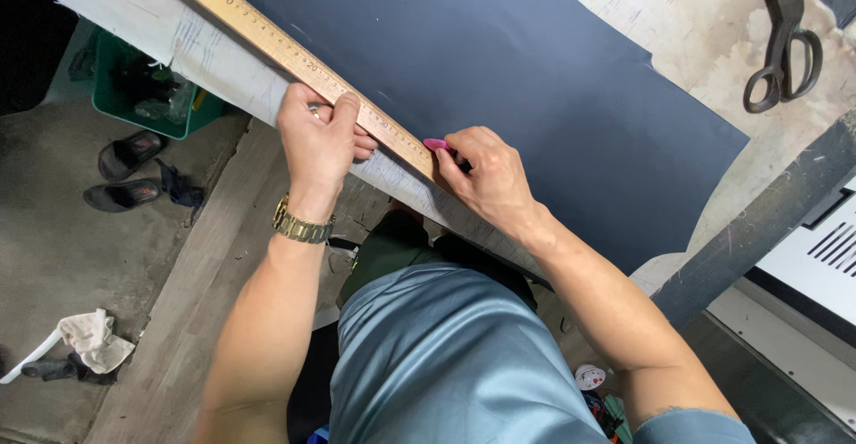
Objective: The person cuts along the edges of a pattern on dark fabric using large shears and marks guidelines on the fabric with a piece of tailor's chalk using a wooden ruler.
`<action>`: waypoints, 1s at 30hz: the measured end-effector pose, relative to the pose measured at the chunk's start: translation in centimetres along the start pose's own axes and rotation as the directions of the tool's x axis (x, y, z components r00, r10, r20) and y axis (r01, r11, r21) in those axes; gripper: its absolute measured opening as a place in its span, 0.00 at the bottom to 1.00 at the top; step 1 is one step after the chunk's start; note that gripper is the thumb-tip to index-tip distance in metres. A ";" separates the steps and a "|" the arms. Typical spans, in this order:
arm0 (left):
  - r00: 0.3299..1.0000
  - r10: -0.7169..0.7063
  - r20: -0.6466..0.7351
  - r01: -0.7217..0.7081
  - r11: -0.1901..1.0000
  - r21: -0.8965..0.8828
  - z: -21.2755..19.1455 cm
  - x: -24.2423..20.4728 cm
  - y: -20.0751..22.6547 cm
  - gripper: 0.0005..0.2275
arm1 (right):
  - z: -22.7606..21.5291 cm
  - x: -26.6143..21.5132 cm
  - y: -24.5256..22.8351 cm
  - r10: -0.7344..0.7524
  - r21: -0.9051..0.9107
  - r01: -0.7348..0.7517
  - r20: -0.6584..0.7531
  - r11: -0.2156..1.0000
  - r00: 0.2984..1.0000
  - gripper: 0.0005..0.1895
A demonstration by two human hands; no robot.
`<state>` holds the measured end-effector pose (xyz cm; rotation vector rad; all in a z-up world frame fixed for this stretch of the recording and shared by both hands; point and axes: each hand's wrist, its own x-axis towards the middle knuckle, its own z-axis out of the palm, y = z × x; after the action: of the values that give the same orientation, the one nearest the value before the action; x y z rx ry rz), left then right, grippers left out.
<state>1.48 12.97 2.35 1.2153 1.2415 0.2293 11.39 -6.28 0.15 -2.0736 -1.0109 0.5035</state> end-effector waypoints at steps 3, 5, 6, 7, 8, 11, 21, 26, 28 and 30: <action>1.000 -0.005 -0.005 0.005 1.000 0.012 0.0 0.0 0.1 0.11 | 1.0 1.5 -0.6 -0.036 -0.011 0.036 -0.006 0.999 0.999 0.04; 1.000 -0.014 0.001 0.014 1.000 0.019 0.0 0.1 0.0 0.11 | 2.1 2.4 -0.7 -0.052 -0.033 0.051 -0.034 0.998 0.998 0.04; 1.000 -0.016 -0.002 0.016 1.000 0.018 -0.1 0.2 -0.1 0.11 | 2.5 2.9 -0.9 -0.054 -0.033 0.053 -0.030 0.998 0.998 0.04; 1.000 -0.019 0.004 0.019 1.000 0.016 -0.1 0.3 -0.3 0.11 | 2.9 3.5 -1.0 -0.043 -0.021 0.042 -0.026 0.999 0.999 0.04; 1.000 -0.023 0.009 0.023 1.000 0.015 -0.2 0.5 -0.5 0.11 | 3.3 4.0 -1.2 -0.032 -0.009 0.032 -0.022 0.999 0.999 0.04; 1.000 -0.024 0.003 0.024 1.000 0.016 -0.1 0.3 -0.1 0.11 | 3.7 5.0 -1.8 -0.030 -0.013 0.030 -0.020 0.999 0.999 0.05; 0.999 -0.015 0.032 0.015 1.000 -0.010 -1.9 2.0 1.1 0.12 | 3.4 5.3 -2.1 -0.019 -0.048 0.020 0.020 0.999 1.000 0.06; 1.000 0.014 0.022 -0.014 1.000 -0.012 -2.7 3.2 2.0 0.12 | 2.9 5.7 -2.7 -0.025 -0.030 0.026 0.032 0.999 0.999 0.05; 1.000 0.015 0.026 -0.015 1.000 -0.015 -2.9 3.6 2.1 0.12 | 2.8 5.7 -2.9 -0.015 -0.026 0.016 0.034 1.000 0.999 0.05; 0.999 0.018 0.029 -0.017 1.000 -0.017 -3.0 3.8 2.3 0.12 | 2.8 5.7 -3.0 -0.008 -0.022 0.009 0.035 1.000 0.999 0.05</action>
<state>1.56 18.31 2.41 1.2116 1.2021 0.2339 11.68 0.75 0.59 -2.0852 -1.0497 0.5284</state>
